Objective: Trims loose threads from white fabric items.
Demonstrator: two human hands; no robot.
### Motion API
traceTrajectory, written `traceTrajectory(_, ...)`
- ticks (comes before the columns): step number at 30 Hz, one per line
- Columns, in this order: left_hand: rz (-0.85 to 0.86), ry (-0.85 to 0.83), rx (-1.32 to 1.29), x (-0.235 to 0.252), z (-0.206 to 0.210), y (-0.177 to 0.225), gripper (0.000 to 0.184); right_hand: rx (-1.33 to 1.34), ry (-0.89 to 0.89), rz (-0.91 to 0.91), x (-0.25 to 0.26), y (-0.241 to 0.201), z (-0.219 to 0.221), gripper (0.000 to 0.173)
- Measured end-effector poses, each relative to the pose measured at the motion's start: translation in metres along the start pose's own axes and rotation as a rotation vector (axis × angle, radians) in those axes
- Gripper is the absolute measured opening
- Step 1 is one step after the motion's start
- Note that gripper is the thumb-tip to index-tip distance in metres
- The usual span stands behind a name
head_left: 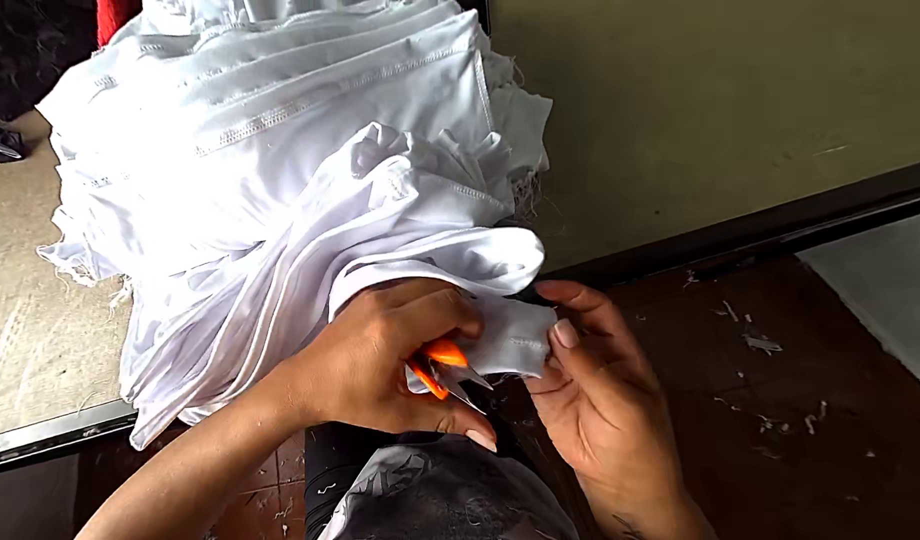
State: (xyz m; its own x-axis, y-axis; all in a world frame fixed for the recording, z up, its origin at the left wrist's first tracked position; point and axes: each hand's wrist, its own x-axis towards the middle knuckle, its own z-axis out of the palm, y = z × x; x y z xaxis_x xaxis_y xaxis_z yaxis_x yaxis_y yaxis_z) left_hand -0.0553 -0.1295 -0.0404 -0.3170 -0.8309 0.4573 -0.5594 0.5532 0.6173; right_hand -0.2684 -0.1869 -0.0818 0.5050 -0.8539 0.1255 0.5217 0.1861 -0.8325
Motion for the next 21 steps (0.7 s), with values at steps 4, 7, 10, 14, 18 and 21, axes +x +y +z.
traceTrajectory(4,-0.019,0.038,0.132,0.001,0.005,-0.007,0.029,-0.146,-0.183,-0.089,0.000,0.000,-0.002,0.044)
traceTrajectory(7,-0.090,0.183,0.219,-0.001,-0.007,-0.025,0.025,-0.735,-0.076,-0.343,0.009,0.010,-0.012,0.028)
traceTrajectory(10,-0.150,0.450,0.072,-0.006,-0.029,-0.050,0.023,-1.384,-0.097,-0.417,0.047,0.010,-0.024,0.024)
traceTrajectory(14,-0.283,0.800,-0.333,-0.005,-0.040,-0.059,0.028,-1.475,-0.269,-0.382,0.116,0.013,-0.013,0.054)
traceTrajectory(18,-0.363,0.977,-0.544,-0.009,-0.045,-0.061,0.028,-1.602,-0.370,-0.409,0.150,0.014,-0.002,0.058)
traceTrajectory(21,-0.371,1.016,-0.599,-0.013,-0.046,-0.063,0.026,-1.704,-0.474,-0.671,0.162,0.011,-0.013,0.016)
